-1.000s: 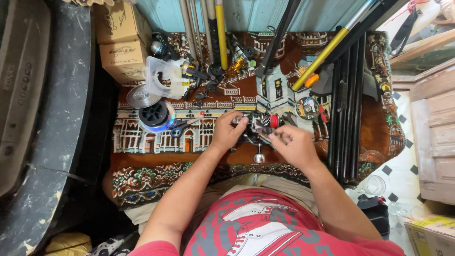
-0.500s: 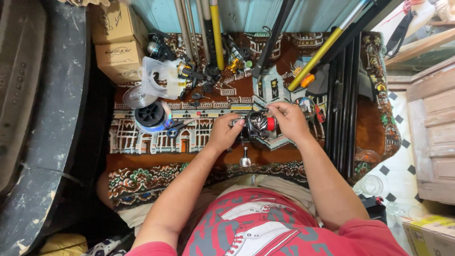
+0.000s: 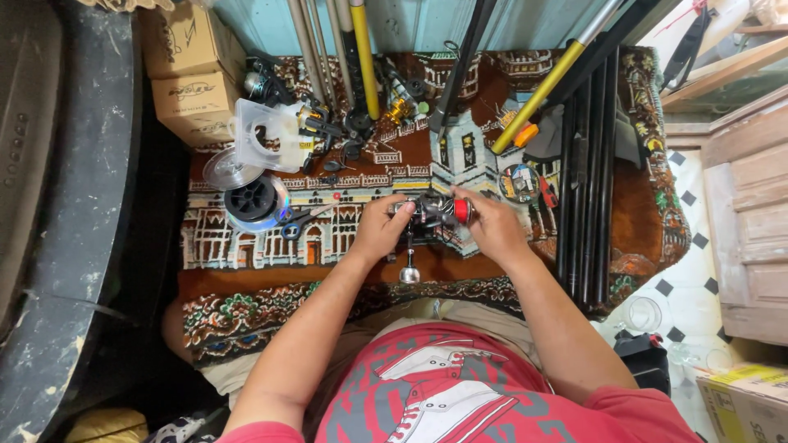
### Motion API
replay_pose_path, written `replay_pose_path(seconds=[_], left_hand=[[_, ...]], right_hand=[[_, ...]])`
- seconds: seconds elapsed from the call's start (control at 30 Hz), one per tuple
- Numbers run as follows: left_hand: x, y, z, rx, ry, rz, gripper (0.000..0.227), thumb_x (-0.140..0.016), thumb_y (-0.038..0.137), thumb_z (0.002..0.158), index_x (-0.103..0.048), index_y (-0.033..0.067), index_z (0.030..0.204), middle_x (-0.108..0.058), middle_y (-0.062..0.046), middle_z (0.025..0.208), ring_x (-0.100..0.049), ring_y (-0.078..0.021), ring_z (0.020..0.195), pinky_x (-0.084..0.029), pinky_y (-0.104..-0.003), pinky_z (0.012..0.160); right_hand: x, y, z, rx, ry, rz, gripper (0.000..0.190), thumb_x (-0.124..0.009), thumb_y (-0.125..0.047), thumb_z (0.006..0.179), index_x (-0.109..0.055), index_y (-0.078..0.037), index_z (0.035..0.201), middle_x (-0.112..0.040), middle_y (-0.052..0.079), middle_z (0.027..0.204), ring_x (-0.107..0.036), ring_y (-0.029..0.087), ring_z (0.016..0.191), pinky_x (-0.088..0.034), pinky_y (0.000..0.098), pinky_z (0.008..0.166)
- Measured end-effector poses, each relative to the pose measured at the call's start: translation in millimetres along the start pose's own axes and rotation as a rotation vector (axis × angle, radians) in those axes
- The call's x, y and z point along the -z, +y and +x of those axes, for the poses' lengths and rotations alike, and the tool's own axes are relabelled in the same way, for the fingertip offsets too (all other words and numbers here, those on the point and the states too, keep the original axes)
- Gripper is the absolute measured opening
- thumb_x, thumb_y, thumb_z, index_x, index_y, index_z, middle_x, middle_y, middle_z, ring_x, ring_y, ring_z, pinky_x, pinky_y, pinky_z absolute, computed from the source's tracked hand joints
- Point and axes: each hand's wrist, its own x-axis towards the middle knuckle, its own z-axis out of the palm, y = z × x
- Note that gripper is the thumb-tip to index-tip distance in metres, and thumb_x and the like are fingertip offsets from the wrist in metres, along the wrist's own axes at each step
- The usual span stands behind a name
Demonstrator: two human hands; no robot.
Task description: Assembling and inspecting a fishing reel on a workbench.
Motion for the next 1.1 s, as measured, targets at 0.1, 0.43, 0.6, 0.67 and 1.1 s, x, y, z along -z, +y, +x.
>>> replay_pose_path(seconds=[0.1, 0.43, 0.6, 0.67, 1.1], left_hand=[[1, 5, 2, 0.038, 0.011, -0.012, 0.027, -0.062, 0.032, 0.100, -0.073, 0.0097, 0.091, -0.067, -0.016, 0.067, -0.059, -0.0195, 0.068, -0.051, -0.040, 0.067], [1, -2, 7, 0.091, -0.012, 0.064, 0.025, -0.063, 0.038, 0.099, -0.073, 0.0179, 0.090, -0.069, -0.009, 0.065, -0.063, -0.0199, 0.067, -0.051, -0.037, 0.067], [-1, -12, 14, 0.225, -0.071, 0.063, 0.033, -0.062, 0.044, 0.099, -0.077, 0.0148, 0.102, -0.072, -0.010, 0.068, -0.069, -0.0269, 0.075, -0.053, -0.044, 0.073], [-1, -18, 13, 0.272, -0.119, 0.084, 0.036, -0.061, 0.046, 0.098, -0.077, 0.0151, 0.105, -0.074, -0.012, 0.071, -0.071, -0.0305, 0.079, -0.054, -0.045, 0.076], [23, 9, 42, 0.615, -0.342, -0.273, 0.067, -0.052, 0.054, 0.101, -0.061, -0.0084, 0.122, -0.066, -0.036, 0.098, -0.073, -0.0372, 0.099, -0.056, -0.046, 0.092]], right_hand=[[-5, 2, -8, -0.035, -0.050, -0.083, 0.010, -0.077, -0.012, 0.083, -0.072, -0.004, 0.079, -0.073, 0.015, 0.076, -0.072, 0.037, 0.079, -0.056, 0.0464, 0.073], [21, -41, -8, -0.042, 0.020, 0.116, 0.010, -0.079, -0.017, 0.087, -0.077, -0.010, 0.080, -0.040, -0.002, 0.040, -0.041, 0.013, 0.040, -0.039, 0.0262, 0.048], [21, -14, 30, -0.056, 0.068, 0.129, 0.014, -0.071, -0.021, 0.102, -0.075, -0.008, 0.105, -0.050, -0.006, 0.052, -0.044, 0.009, 0.046, -0.039, 0.0232, 0.052], [16, -9, 39, -0.109, 0.051, 0.142, 0.011, -0.074, -0.022, 0.098, -0.077, -0.014, 0.105, -0.050, -0.004, 0.054, -0.046, 0.009, 0.053, -0.041, 0.0247, 0.056], [-3, -10, -11, -0.303, -0.125, 0.214, 0.016, -0.069, -0.010, 0.082, -0.075, -0.004, 0.096, -0.057, 0.003, 0.056, -0.055, 0.015, 0.059, -0.047, 0.0319, 0.065]])
